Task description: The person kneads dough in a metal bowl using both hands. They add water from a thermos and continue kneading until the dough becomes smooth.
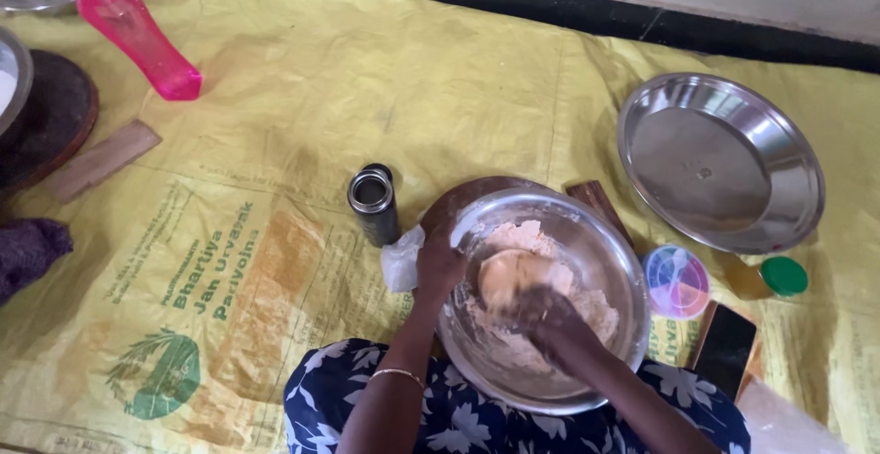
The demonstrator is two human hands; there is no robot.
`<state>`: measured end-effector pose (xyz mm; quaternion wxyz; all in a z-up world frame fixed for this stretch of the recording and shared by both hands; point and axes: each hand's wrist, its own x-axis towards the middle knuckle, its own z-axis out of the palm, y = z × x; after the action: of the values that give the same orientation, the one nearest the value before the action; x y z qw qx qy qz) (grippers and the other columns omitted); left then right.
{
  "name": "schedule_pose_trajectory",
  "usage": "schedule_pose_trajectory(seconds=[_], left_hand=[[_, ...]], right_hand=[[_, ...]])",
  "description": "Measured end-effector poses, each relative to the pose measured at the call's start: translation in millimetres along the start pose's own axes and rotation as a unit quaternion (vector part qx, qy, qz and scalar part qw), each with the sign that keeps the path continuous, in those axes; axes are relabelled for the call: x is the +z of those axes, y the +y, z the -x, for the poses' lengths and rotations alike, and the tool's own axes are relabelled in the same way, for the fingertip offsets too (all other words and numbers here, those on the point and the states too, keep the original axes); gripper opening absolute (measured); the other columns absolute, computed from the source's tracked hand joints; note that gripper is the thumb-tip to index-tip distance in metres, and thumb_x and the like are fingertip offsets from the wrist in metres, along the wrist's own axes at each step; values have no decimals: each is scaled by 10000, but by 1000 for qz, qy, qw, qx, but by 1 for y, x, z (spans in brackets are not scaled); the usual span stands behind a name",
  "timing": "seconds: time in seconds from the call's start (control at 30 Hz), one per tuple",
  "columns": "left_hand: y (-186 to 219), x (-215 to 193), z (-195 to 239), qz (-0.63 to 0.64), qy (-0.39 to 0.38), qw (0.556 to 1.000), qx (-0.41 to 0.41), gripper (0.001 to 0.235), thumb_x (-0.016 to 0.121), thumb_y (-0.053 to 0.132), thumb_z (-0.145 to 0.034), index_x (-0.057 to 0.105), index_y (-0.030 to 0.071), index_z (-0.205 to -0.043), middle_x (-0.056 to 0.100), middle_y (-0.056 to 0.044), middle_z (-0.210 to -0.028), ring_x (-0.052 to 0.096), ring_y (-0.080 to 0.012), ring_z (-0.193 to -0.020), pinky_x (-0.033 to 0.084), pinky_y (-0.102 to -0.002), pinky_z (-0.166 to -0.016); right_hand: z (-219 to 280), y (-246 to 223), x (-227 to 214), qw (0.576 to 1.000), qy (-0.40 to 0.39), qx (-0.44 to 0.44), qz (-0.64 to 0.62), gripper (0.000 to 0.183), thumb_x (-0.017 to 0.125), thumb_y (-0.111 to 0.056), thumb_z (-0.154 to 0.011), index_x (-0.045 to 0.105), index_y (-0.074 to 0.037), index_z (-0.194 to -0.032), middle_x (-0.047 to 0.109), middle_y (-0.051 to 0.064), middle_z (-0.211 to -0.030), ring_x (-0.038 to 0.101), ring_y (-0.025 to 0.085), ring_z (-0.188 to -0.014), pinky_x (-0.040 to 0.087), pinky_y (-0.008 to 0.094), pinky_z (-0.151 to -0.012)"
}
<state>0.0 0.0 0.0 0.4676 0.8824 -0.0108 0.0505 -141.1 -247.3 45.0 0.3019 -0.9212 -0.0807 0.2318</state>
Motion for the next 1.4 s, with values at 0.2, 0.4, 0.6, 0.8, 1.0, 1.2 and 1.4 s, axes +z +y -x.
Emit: schedule_pose_trajectory(seconds=[0.2, 0.4, 0.6, 0.8, 1.0, 1.2, 1.4], left_hand=[[-5, 4, -1, -27, -7, 1000, 4, 668, 611, 50, -778, 552, 115, -1439, 624, -194, -1385, 613, -380, -1245, 484, -469, -1039], [15, -14, 3, -11, -16, 1000, -7, 677, 616, 54, -782, 547, 129, -1451, 613, -187, -1405, 618, -392, -1225, 492, -476, -1016], [38, -26, 7, 8, -4, 1000, -20, 694, 691, 85, -768, 535, 140, -1443, 621, -192, -1372, 623, -405, -1199, 500, -489, -986], [29, -21, 3, -18, -37, 998, -54, 782, 603, 3, -736, 533, 204, -1489, 632, -175, -1379, 628, -402, -1197, 510, -477, -993], [16, -15, 4, -12, -6, 1000, -4, 729, 636, 36, -757, 543, 188, -1463, 630, -185, -1390, 619, -393, -1228, 506, -468, -1007], [14, -13, 7, -13, -4, 1000, 26, 748, 654, 59, -755, 529, 151, -1486, 619, -206, -1373, 605, -401, -1244, 492, -474, -1033], [21, -16, 7, 15, -24, 999, -21, 575, 730, 234, -898, 555, 143, -1438, 624, -188, -1378, 615, -402, -1216, 498, -475, -1017]], right_hand=[[-16, -48, -61, 979, -27, -5, 200, 536, 718, -356, -915, 556, -336, -1426, 217, -7, -1691, 220, 276, -1561, 302, 457, -1247], [-72, -66, -48, 953, -110, -67, 275, 963, 834, -234, -804, 347, -358, -1626, 106, 177, -1705, 82, 404, -1547, 111, 565, -1235], [-94, -50, -21, 962, -12, -120, 246, 781, 821, -156, -800, 498, -328, -1490, 334, 157, -1645, 204, 428, -1545, 154, 584, -1256], [-134, -51, -10, 961, 43, -90, 259, 775, 825, -182, -748, 507, -141, -1454, 478, 210, -1534, 491, 364, -1388, 465, 466, -1100], [-165, -22, -4, 965, 36, 50, 253, 764, 757, -439, -870, 468, -100, -1491, 694, 176, -1230, 674, 340, -1159, 547, 465, -989], [-158, 1, 21, 957, 247, 4, 150, 841, 868, -348, -692, 495, -94, -1401, 622, 159, -1358, 605, 354, -1199, 504, 474, -934], [-78, 3, -15, 950, 278, -131, -53, 727, 850, -121, -726, 567, -133, -1395, 663, 134, -1332, 657, 301, -1238, 532, 405, -1065]])
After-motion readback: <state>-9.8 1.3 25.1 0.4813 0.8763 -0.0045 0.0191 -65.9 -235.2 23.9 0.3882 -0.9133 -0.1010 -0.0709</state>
